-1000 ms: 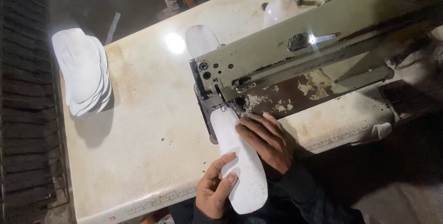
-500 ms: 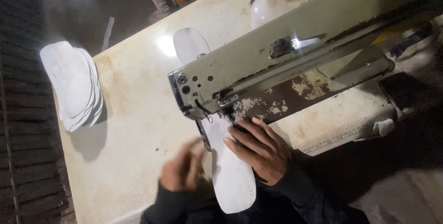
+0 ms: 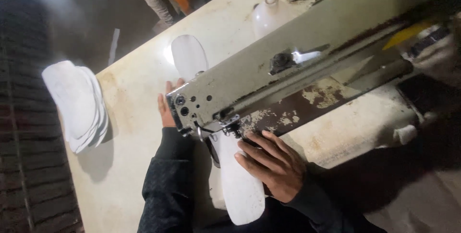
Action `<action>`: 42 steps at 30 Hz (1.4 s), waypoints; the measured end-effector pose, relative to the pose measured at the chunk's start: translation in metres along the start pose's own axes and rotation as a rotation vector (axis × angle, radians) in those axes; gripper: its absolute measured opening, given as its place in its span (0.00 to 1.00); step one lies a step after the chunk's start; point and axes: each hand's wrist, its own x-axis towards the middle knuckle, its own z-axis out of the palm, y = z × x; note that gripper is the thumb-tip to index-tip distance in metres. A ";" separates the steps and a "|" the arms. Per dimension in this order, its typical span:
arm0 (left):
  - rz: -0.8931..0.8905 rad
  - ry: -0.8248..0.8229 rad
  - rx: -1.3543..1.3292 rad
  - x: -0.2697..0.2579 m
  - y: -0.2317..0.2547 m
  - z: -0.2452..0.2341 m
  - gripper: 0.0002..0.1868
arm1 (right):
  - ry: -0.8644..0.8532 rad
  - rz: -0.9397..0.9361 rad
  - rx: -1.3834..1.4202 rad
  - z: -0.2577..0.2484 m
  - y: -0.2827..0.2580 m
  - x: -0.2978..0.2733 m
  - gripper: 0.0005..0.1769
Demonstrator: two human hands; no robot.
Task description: Stitching the edges of shoe insoles using an industrial sewing machine.
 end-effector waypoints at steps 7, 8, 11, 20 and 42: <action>-0.139 0.375 -0.263 -0.042 -0.064 -0.024 0.21 | 0.042 0.009 0.024 -0.007 -0.005 0.010 0.22; -0.104 0.499 -0.290 -0.045 -0.073 -0.020 0.20 | 0.060 0.019 0.012 -0.008 -0.007 0.011 0.22; -0.107 0.615 -0.259 -0.048 -0.080 -0.015 0.08 | 0.024 -0.058 -0.029 -0.012 -0.004 0.019 0.22; -0.382 0.836 -0.670 -0.034 -0.152 -0.088 0.08 | -0.001 -0.054 -0.034 -0.006 -0.002 0.014 0.24; -0.045 0.900 -0.299 -0.258 -0.192 -0.006 0.17 | -0.116 -0.104 -0.065 -0.009 0.001 0.006 0.25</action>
